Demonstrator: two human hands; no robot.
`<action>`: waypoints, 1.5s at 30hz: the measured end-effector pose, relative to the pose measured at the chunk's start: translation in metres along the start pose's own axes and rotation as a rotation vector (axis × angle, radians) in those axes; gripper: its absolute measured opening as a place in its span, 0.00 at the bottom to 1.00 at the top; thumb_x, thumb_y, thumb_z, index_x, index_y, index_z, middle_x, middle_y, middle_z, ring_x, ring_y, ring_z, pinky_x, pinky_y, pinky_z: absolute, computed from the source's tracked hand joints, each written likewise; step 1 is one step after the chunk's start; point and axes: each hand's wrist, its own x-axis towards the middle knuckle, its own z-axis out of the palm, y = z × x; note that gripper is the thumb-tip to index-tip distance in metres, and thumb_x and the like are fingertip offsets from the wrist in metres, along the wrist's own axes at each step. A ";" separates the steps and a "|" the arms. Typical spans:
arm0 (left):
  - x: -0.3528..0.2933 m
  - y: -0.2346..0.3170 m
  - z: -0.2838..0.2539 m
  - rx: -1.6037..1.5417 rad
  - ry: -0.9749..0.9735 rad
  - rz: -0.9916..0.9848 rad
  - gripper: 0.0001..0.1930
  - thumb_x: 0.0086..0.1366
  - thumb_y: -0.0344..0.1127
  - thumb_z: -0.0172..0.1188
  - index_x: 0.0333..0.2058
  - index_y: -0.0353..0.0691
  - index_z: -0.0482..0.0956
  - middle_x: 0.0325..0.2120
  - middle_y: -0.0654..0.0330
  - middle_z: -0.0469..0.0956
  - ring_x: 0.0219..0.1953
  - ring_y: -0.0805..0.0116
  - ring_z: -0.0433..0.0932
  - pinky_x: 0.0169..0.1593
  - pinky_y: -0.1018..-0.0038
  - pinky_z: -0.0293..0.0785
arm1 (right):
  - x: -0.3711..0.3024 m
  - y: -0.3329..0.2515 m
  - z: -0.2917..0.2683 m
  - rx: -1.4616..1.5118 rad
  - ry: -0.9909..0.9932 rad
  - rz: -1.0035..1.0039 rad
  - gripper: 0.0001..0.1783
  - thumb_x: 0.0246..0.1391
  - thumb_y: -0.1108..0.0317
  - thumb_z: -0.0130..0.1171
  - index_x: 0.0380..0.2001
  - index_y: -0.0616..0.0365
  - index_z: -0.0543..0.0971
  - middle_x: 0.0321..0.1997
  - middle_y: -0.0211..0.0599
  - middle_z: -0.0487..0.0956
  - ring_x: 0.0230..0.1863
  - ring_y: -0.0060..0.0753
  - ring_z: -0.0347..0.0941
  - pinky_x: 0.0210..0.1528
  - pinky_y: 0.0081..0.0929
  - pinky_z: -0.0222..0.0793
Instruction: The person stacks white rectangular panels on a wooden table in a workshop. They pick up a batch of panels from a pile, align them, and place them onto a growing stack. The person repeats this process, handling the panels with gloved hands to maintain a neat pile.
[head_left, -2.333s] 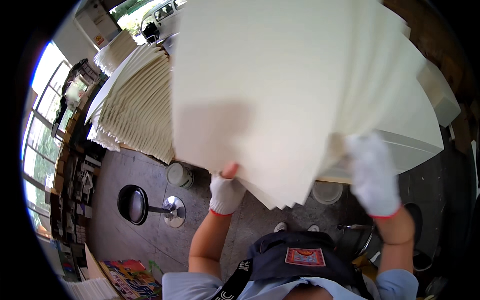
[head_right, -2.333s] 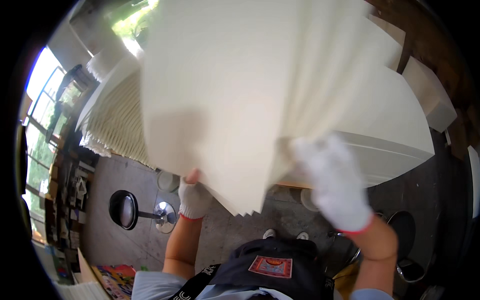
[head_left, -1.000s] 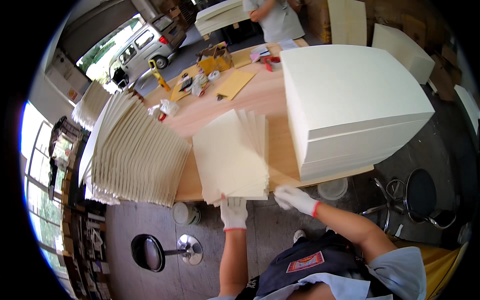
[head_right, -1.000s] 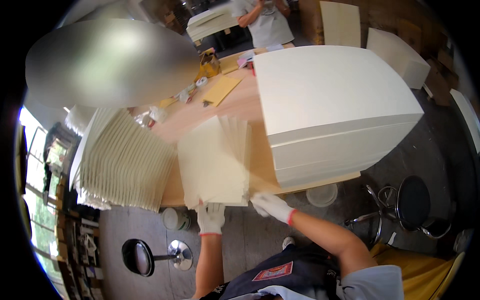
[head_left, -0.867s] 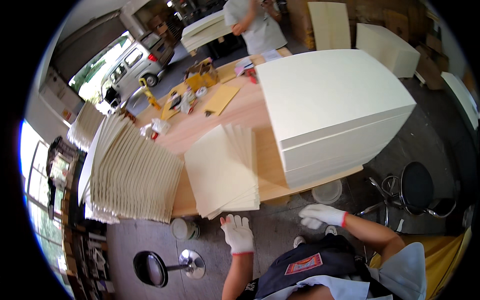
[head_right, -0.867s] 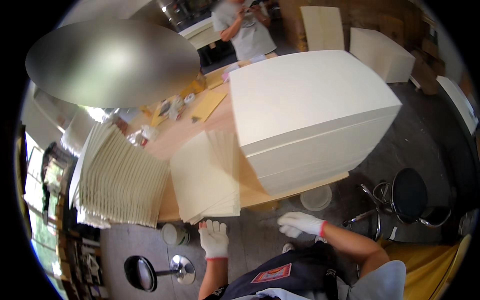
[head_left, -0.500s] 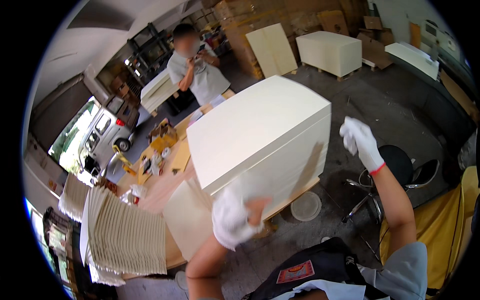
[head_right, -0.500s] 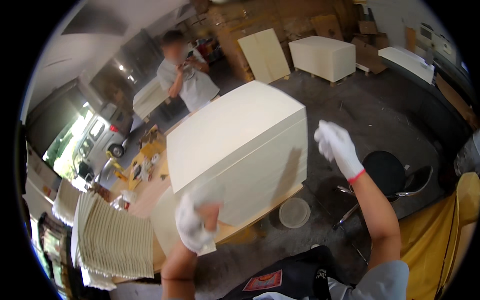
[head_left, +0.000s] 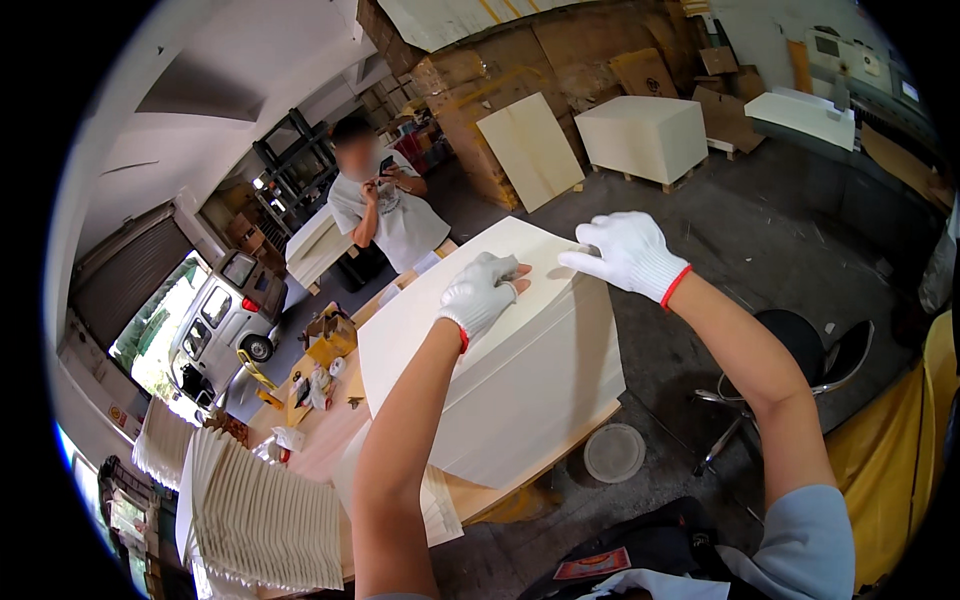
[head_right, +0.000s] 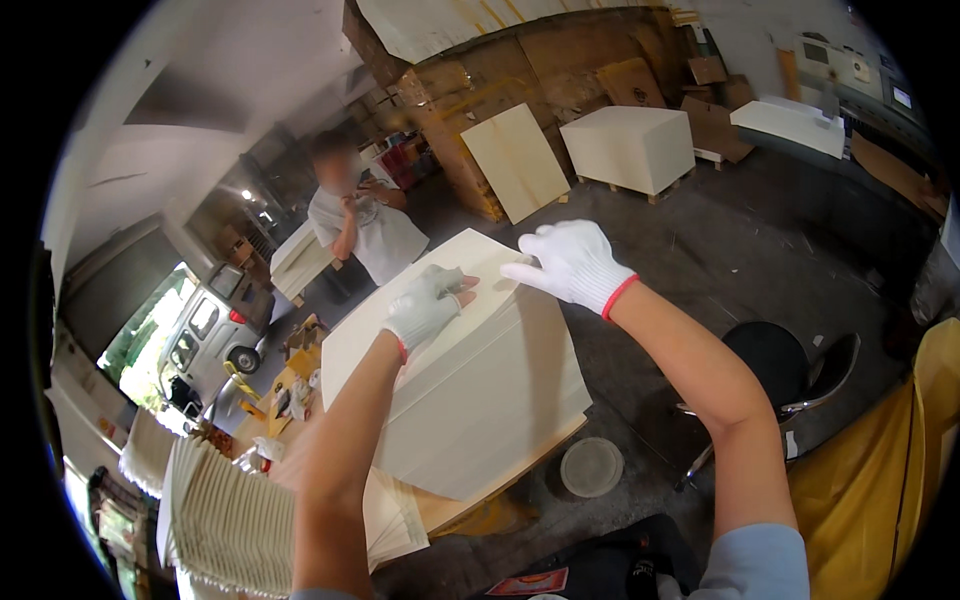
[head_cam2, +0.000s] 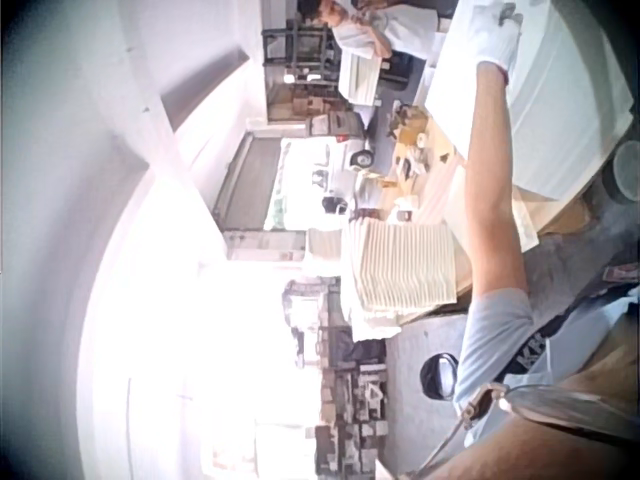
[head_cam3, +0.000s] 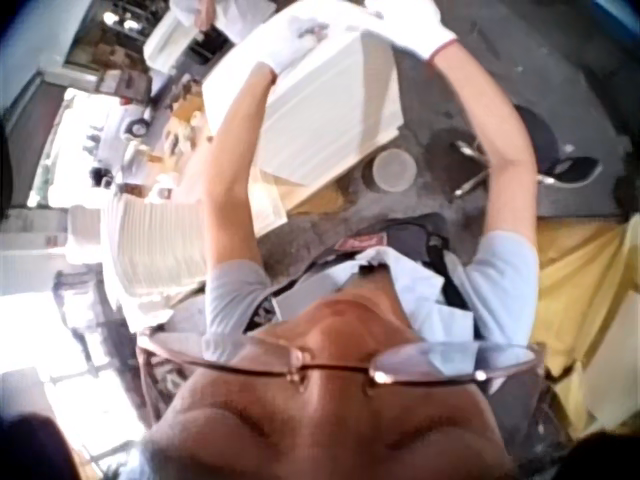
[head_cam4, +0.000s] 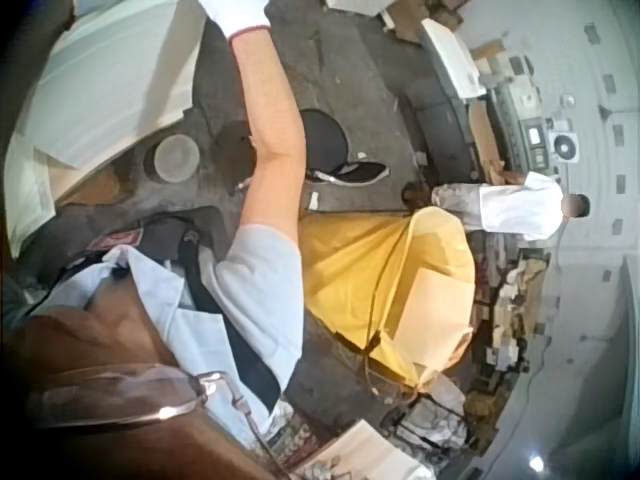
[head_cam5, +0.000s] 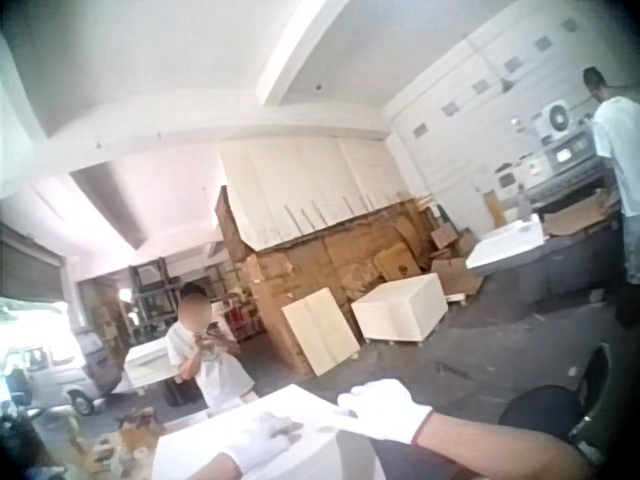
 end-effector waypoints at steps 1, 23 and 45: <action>-0.001 0.000 0.001 -0.019 -0.001 -0.010 0.16 0.67 0.43 0.65 0.52 0.48 0.87 0.45 0.53 0.80 0.49 0.55 0.80 0.55 0.63 0.74 | 0.009 -0.002 -0.006 -0.013 0.027 -0.054 0.29 0.67 0.36 0.53 0.28 0.52 0.78 0.28 0.38 0.81 0.34 0.49 0.79 0.38 0.42 0.72; -0.004 0.013 0.019 -0.411 0.047 0.092 0.25 0.65 0.29 0.68 0.60 0.40 0.75 0.52 0.52 0.83 0.43 0.68 0.82 0.39 0.72 0.80 | 0.007 -0.031 0.033 0.733 0.155 0.473 0.31 0.74 0.41 0.40 0.35 0.58 0.75 0.31 0.48 0.76 0.37 0.57 0.73 0.42 0.44 0.66; -0.012 0.024 0.015 -0.354 0.040 0.078 0.20 0.69 0.33 0.62 0.59 0.43 0.78 0.27 0.66 0.76 0.27 0.76 0.73 0.32 0.72 0.73 | 0.004 -0.030 0.038 0.755 0.146 0.518 0.32 0.74 0.39 0.41 0.33 0.60 0.72 0.29 0.51 0.74 0.36 0.61 0.72 0.41 0.46 0.66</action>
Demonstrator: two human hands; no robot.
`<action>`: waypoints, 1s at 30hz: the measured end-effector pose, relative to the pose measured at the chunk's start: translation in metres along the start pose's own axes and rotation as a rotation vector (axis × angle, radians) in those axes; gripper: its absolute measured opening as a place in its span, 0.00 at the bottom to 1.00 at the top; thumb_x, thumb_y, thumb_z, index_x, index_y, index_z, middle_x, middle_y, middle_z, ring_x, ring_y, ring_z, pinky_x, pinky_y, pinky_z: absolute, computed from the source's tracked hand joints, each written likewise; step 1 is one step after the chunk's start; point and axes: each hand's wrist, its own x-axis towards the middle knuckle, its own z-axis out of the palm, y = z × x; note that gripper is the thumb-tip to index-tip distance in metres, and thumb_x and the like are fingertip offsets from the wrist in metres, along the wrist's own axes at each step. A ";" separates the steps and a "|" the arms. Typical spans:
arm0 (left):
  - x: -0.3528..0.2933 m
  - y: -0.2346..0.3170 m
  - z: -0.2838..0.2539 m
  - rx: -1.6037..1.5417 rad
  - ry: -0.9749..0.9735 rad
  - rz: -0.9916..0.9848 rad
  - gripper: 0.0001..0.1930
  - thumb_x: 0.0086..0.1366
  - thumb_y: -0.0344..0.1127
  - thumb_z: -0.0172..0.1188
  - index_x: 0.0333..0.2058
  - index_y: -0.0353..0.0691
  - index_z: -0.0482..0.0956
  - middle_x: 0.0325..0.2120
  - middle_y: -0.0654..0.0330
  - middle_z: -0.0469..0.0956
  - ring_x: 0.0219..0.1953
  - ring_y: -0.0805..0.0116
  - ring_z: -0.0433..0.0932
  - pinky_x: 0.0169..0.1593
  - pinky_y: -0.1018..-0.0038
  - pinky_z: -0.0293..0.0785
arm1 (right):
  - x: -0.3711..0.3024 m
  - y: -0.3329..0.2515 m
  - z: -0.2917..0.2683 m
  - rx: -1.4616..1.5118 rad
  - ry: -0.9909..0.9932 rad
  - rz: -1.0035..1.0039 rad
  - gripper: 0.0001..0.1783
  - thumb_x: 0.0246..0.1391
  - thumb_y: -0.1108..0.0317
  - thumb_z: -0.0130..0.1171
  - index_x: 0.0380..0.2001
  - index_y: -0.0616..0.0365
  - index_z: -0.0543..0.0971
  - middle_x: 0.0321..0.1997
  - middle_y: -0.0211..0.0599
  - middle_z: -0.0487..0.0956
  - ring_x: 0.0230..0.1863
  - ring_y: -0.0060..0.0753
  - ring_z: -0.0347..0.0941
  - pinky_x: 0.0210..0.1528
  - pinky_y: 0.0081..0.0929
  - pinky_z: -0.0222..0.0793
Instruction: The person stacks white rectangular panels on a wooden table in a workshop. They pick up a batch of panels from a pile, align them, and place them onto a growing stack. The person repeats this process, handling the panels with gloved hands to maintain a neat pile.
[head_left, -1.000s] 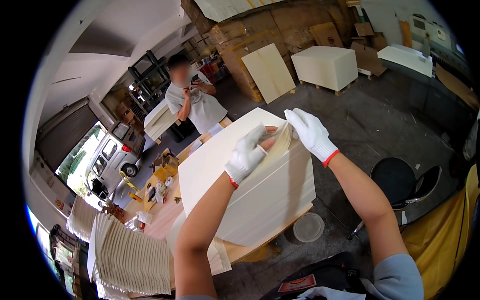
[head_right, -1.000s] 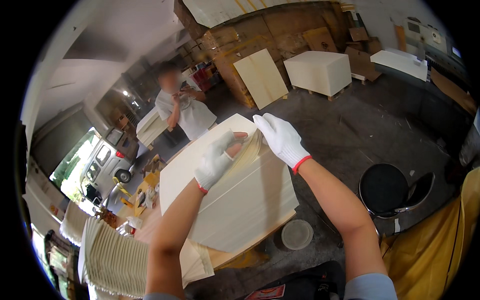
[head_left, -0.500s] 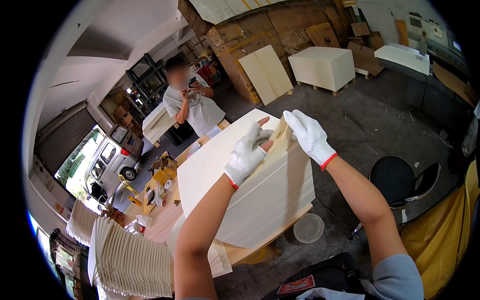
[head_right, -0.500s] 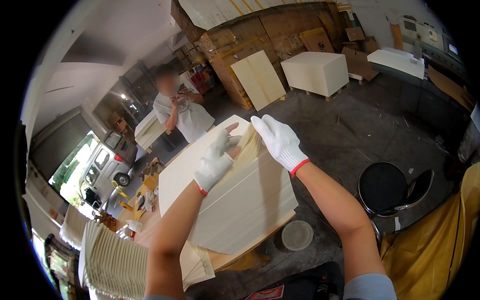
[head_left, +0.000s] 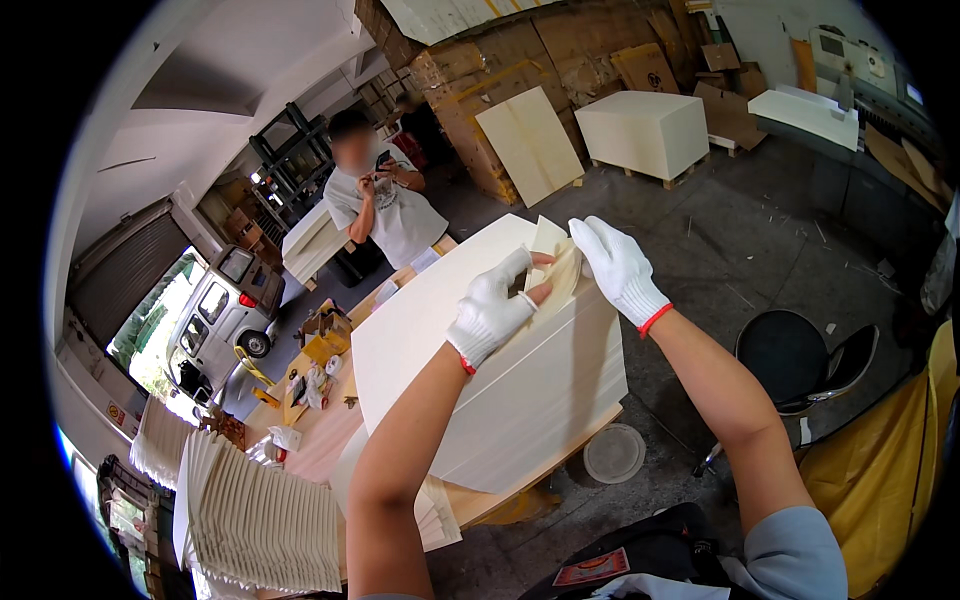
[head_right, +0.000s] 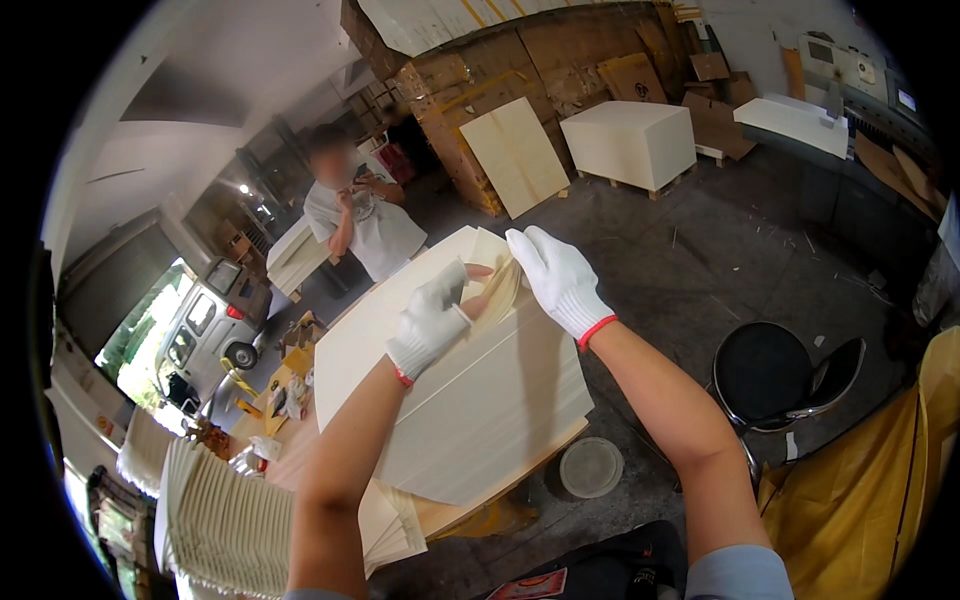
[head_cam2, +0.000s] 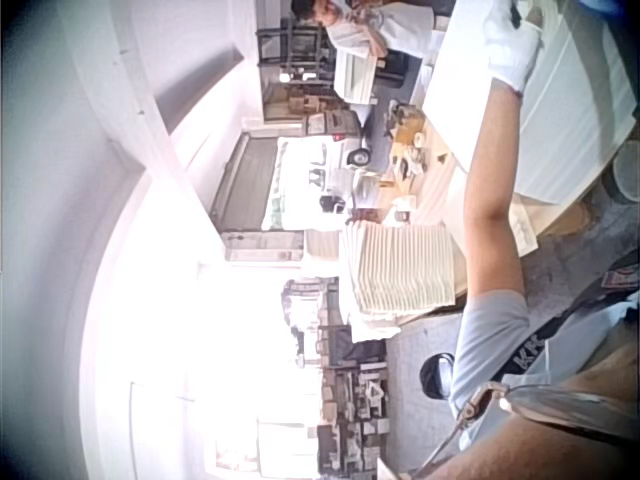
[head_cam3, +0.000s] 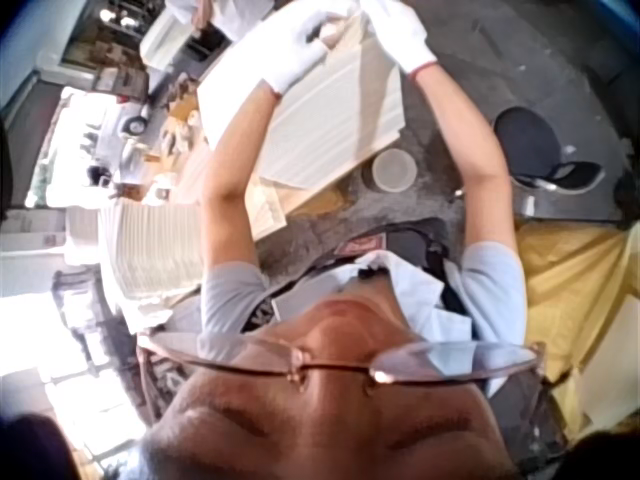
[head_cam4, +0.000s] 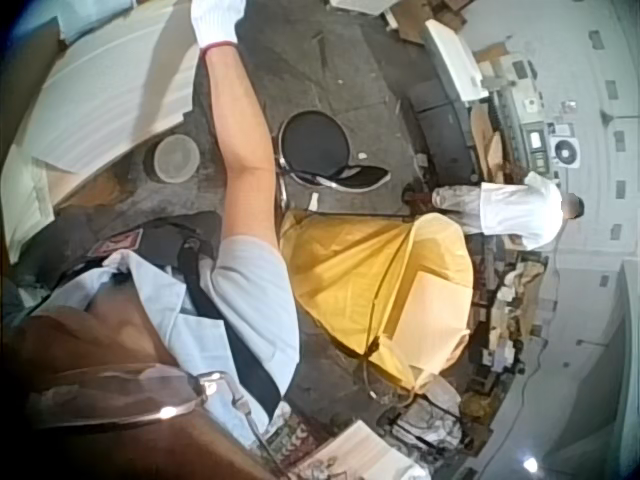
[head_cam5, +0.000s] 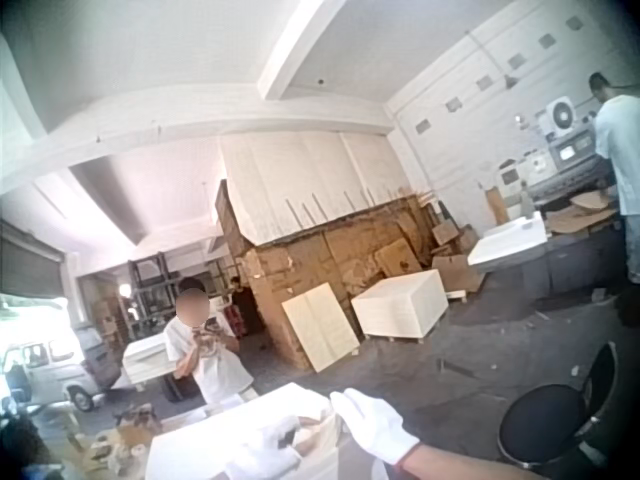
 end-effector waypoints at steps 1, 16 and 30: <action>0.000 -0.001 -0.001 0.001 0.004 0.021 0.20 0.69 0.33 0.62 0.60 0.43 0.78 0.27 0.65 0.76 0.27 0.75 0.74 0.33 0.72 0.73 | 0.000 -0.001 -0.001 0.003 -0.011 0.016 0.32 0.74 0.39 0.41 0.33 0.60 0.72 0.29 0.51 0.74 0.36 0.61 0.72 0.41 0.46 0.66; -0.002 0.013 0.000 0.025 -0.037 -0.127 0.20 0.68 0.43 0.70 0.55 0.47 0.80 0.31 0.59 0.81 0.30 0.70 0.78 0.41 0.68 0.77 | 0.000 0.003 0.000 0.001 -0.005 -0.013 0.32 0.74 0.38 0.41 0.33 0.60 0.72 0.29 0.51 0.73 0.35 0.60 0.72 0.40 0.45 0.66; -0.003 0.019 0.001 0.135 -0.004 -0.065 0.17 0.68 0.34 0.64 0.55 0.44 0.80 0.28 0.62 0.80 0.29 0.74 0.77 0.37 0.71 0.75 | -0.003 0.000 0.000 0.028 0.004 0.006 0.31 0.74 0.40 0.44 0.33 0.60 0.71 0.26 0.47 0.71 0.32 0.55 0.69 0.39 0.43 0.65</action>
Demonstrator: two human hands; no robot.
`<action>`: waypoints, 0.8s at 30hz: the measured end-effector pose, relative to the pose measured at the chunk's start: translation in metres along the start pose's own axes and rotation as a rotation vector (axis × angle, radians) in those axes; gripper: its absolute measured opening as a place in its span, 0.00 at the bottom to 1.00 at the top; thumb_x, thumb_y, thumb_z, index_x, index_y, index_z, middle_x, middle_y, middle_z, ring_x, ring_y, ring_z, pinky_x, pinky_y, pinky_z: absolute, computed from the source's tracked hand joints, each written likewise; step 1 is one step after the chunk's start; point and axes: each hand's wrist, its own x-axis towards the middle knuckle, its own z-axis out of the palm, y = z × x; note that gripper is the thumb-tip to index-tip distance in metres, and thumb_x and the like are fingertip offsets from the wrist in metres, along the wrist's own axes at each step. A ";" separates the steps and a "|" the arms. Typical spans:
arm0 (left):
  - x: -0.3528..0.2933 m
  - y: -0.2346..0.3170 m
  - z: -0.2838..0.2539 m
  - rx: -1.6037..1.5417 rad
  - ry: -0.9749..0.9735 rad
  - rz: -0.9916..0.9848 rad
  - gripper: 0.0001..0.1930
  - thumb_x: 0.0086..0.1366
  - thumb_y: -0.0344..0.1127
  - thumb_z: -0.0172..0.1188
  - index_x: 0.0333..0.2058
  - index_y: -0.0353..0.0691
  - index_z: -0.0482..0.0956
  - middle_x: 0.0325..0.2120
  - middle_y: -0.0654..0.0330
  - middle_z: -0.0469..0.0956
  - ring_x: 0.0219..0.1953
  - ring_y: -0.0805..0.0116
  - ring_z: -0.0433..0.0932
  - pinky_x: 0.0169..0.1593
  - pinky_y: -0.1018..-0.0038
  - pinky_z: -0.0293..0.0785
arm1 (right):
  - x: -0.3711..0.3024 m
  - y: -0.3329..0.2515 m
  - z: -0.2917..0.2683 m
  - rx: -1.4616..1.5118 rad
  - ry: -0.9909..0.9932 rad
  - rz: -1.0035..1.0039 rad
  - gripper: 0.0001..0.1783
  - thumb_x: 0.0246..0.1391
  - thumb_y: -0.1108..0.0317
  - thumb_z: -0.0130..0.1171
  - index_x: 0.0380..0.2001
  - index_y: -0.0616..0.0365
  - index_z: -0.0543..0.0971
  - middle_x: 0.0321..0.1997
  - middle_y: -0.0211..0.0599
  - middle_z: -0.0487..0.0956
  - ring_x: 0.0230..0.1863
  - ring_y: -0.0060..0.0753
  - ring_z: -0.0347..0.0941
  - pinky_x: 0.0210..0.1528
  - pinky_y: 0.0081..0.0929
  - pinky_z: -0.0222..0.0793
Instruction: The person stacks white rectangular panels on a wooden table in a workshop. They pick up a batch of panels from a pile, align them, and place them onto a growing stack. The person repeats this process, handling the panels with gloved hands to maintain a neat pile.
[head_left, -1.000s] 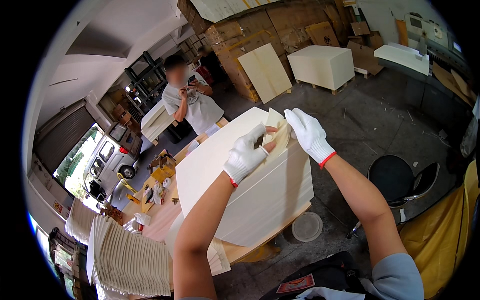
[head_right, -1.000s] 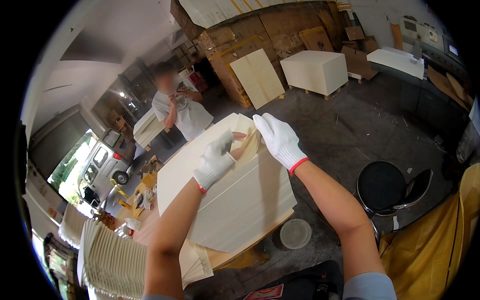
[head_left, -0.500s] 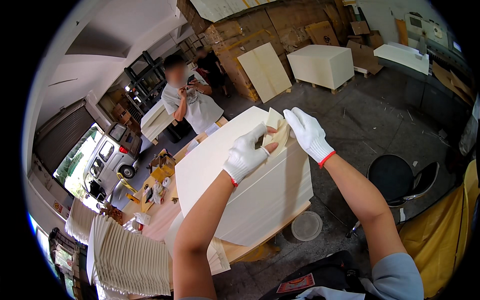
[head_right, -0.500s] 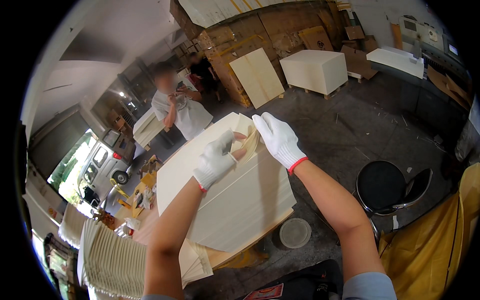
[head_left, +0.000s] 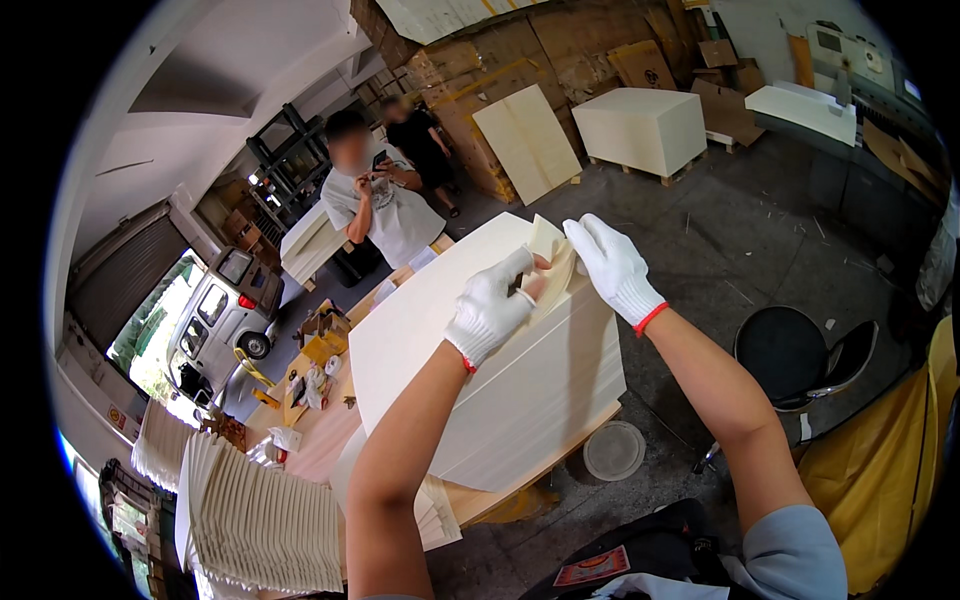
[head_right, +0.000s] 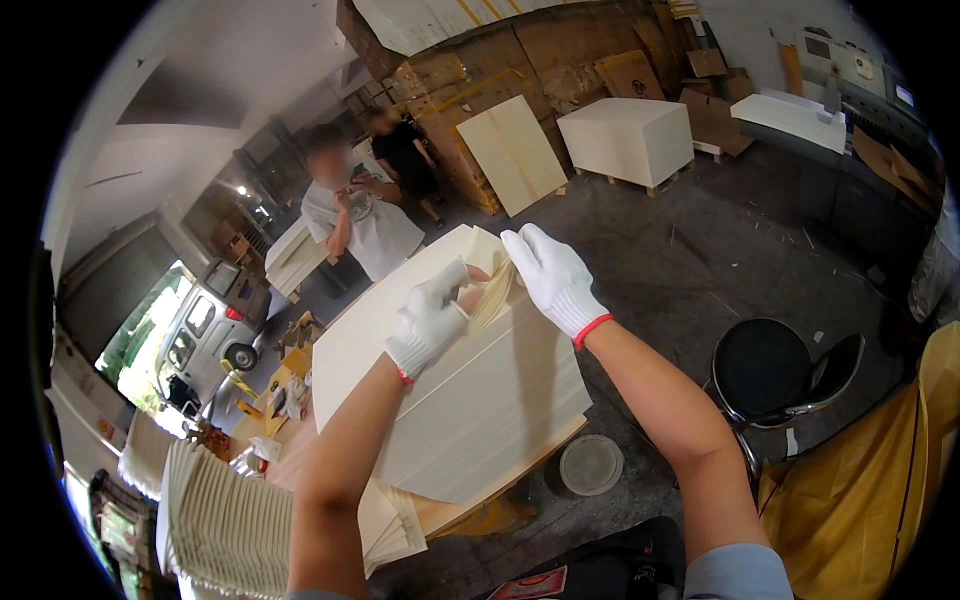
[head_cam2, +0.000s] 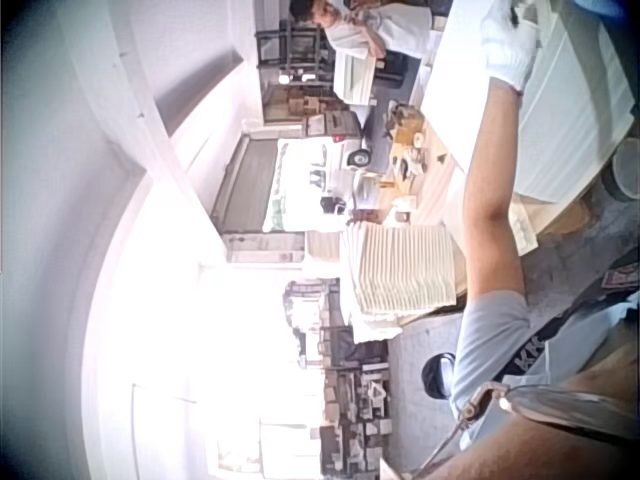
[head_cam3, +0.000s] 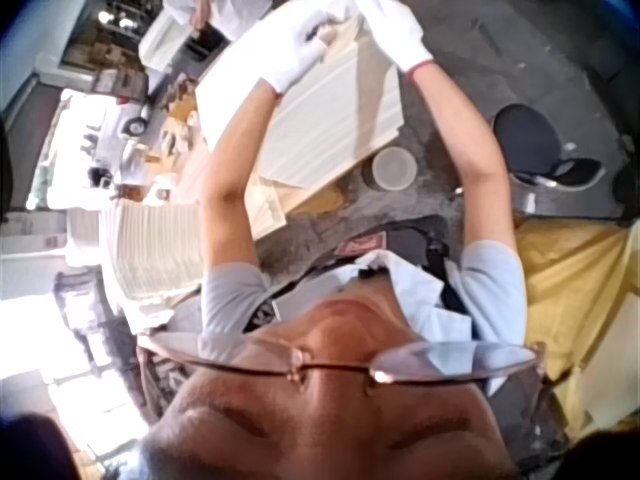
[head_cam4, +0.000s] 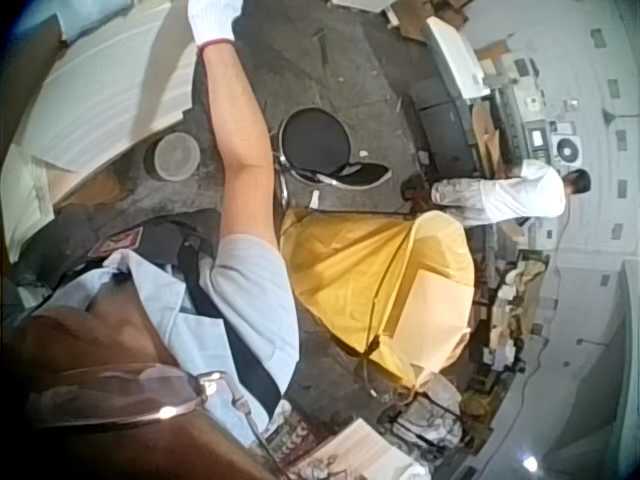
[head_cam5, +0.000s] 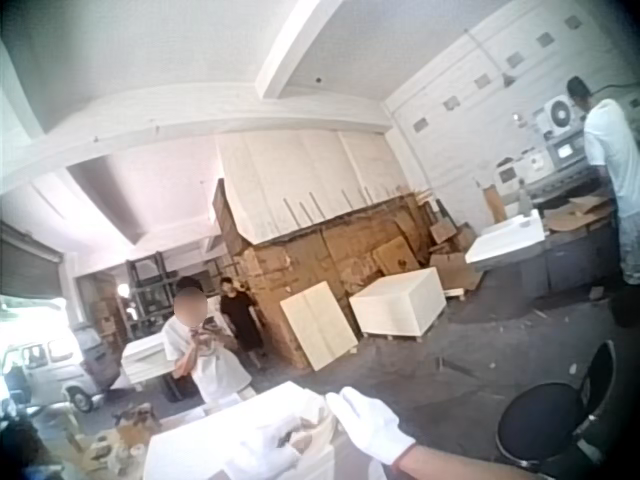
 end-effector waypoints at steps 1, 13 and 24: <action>-0.002 0.005 -0.001 -0.002 -0.017 -0.046 0.17 0.67 0.34 0.66 0.55 0.43 0.80 0.27 0.62 0.80 0.27 0.73 0.78 0.36 0.71 0.75 | -0.001 -0.001 0.001 0.008 0.008 -0.004 0.31 0.74 0.40 0.44 0.33 0.60 0.71 0.26 0.47 0.71 0.32 0.54 0.69 0.39 0.42 0.65; 0.004 -0.010 0.004 -0.066 -0.002 0.014 0.19 0.67 0.35 0.68 0.56 0.43 0.79 0.27 0.61 0.82 0.25 0.73 0.79 0.34 0.70 0.75 | 0.001 0.001 0.001 -0.001 0.006 0.024 0.31 0.73 0.39 0.44 0.33 0.59 0.73 0.27 0.47 0.72 0.33 0.53 0.71 0.40 0.42 0.66; 0.002 -0.013 0.006 0.108 0.109 0.154 0.36 0.71 0.36 0.57 0.75 0.60 0.59 0.35 0.48 0.84 0.37 0.44 0.85 0.45 0.56 0.79 | -0.002 0.005 0.003 -0.013 0.039 0.007 0.24 0.73 0.47 0.51 0.33 0.58 0.74 0.23 0.35 0.73 0.27 0.32 0.70 0.35 0.32 0.66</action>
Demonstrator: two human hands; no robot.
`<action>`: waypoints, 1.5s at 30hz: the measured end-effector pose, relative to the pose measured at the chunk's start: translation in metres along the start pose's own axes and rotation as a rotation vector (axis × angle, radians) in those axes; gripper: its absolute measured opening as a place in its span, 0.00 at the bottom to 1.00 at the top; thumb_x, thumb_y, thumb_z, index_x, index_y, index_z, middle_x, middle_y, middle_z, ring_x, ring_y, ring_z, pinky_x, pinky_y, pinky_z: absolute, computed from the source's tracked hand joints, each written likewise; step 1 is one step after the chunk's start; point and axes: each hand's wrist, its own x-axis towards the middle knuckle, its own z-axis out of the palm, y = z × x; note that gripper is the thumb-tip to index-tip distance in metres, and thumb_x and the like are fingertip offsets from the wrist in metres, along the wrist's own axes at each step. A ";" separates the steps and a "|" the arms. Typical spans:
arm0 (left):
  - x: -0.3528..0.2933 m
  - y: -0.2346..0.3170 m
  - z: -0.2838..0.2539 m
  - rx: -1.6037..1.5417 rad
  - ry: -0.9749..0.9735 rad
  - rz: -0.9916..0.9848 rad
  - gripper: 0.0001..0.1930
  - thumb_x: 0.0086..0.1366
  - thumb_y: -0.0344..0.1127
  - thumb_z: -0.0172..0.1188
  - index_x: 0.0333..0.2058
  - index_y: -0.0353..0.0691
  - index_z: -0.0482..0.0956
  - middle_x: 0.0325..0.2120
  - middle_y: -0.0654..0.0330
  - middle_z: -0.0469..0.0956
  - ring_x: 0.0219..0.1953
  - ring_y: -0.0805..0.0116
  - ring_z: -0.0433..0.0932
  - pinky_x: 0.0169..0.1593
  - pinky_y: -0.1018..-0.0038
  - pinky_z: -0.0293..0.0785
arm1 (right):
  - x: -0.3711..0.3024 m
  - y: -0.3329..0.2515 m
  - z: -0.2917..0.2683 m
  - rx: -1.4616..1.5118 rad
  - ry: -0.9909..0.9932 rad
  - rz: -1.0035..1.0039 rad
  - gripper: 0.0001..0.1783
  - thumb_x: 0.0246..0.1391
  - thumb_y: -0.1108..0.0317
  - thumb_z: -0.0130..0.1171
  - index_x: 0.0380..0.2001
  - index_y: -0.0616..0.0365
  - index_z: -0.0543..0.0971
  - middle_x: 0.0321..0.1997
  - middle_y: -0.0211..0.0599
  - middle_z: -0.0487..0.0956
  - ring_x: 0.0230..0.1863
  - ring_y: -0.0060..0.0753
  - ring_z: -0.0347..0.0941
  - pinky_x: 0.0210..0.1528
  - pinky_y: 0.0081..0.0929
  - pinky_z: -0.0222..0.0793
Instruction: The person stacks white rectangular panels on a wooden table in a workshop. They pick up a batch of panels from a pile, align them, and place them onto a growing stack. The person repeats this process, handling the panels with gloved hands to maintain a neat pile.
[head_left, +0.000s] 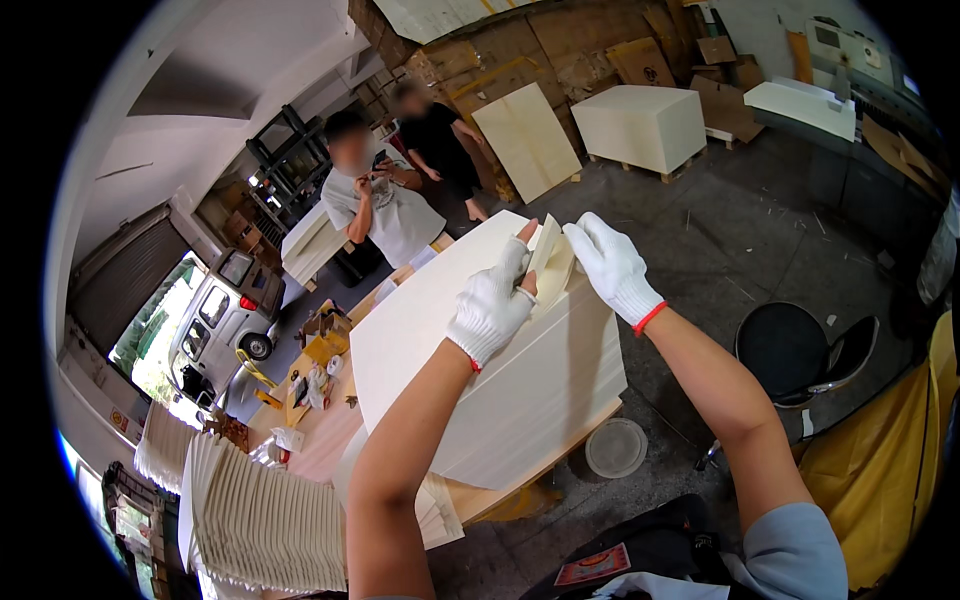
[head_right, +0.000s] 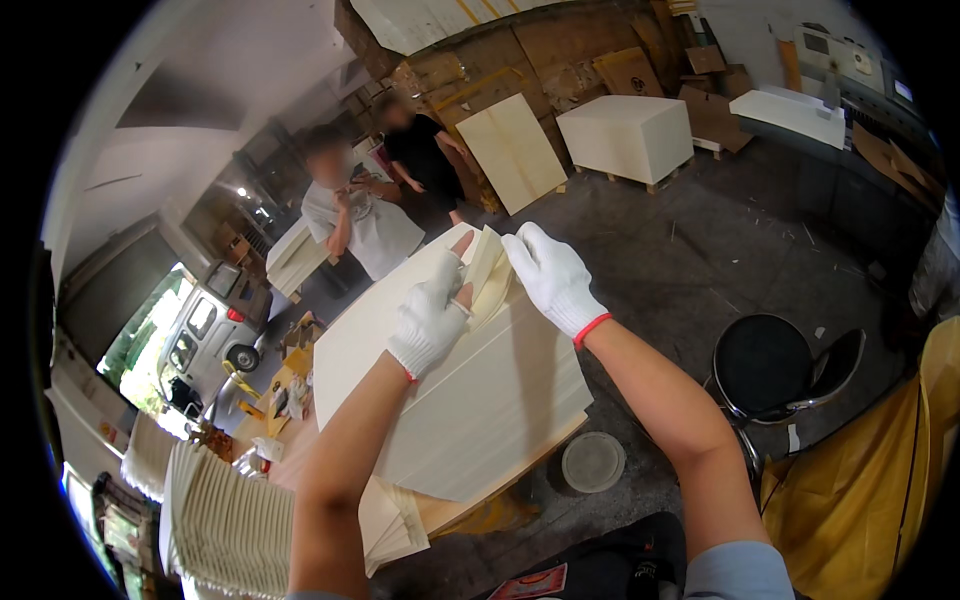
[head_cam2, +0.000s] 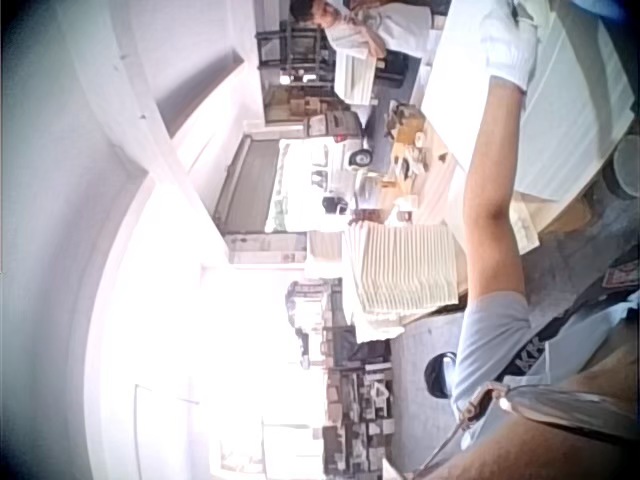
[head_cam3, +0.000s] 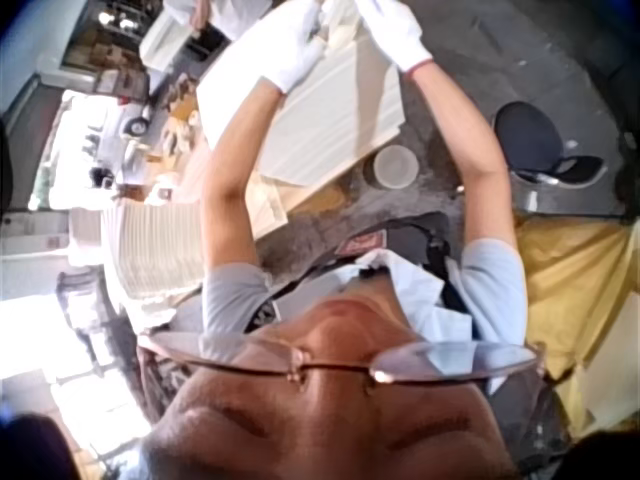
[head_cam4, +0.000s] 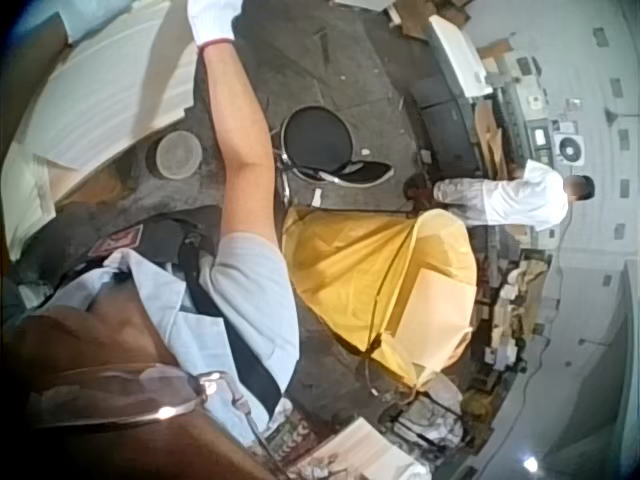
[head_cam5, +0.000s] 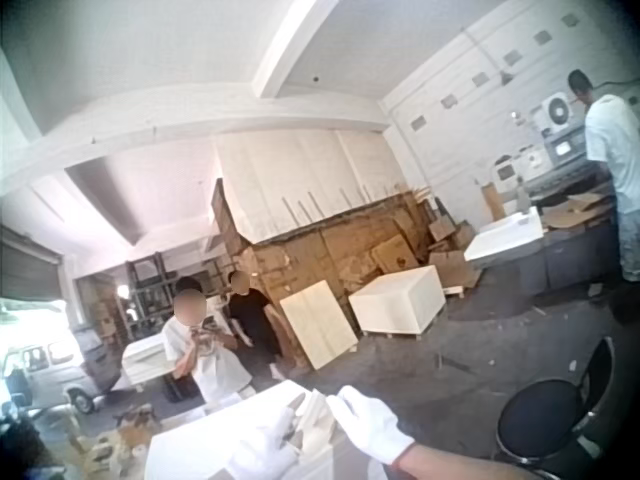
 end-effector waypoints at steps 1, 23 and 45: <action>0.001 -0.001 0.000 -0.008 -0.023 -0.009 0.36 0.71 0.37 0.57 0.76 0.60 0.57 0.36 0.48 0.85 0.38 0.42 0.85 0.45 0.54 0.79 | 0.000 0.000 0.000 0.004 0.004 -0.014 0.23 0.73 0.48 0.51 0.33 0.58 0.74 0.23 0.35 0.73 0.27 0.32 0.70 0.35 0.32 0.66; 0.004 0.022 -0.004 0.005 -0.142 -0.128 0.33 0.64 0.44 0.72 0.66 0.47 0.74 0.54 0.51 0.83 0.55 0.56 0.82 0.60 0.62 0.75 | 0.002 -0.002 -0.003 0.017 -0.039 0.076 0.33 0.71 0.35 0.46 0.33 0.57 0.75 0.26 0.43 0.76 0.32 0.47 0.73 0.40 0.39 0.68; 0.005 0.008 0.000 -0.104 -0.103 -0.128 0.18 0.72 0.37 0.58 0.58 0.46 0.82 0.28 0.64 0.74 0.32 0.74 0.73 0.41 0.73 0.73 | 0.008 -0.015 -0.020 -0.216 -0.152 -0.119 0.24 0.71 0.44 0.51 0.38 0.55 0.78 0.31 0.42 0.80 0.34 0.45 0.78 0.40 0.40 0.71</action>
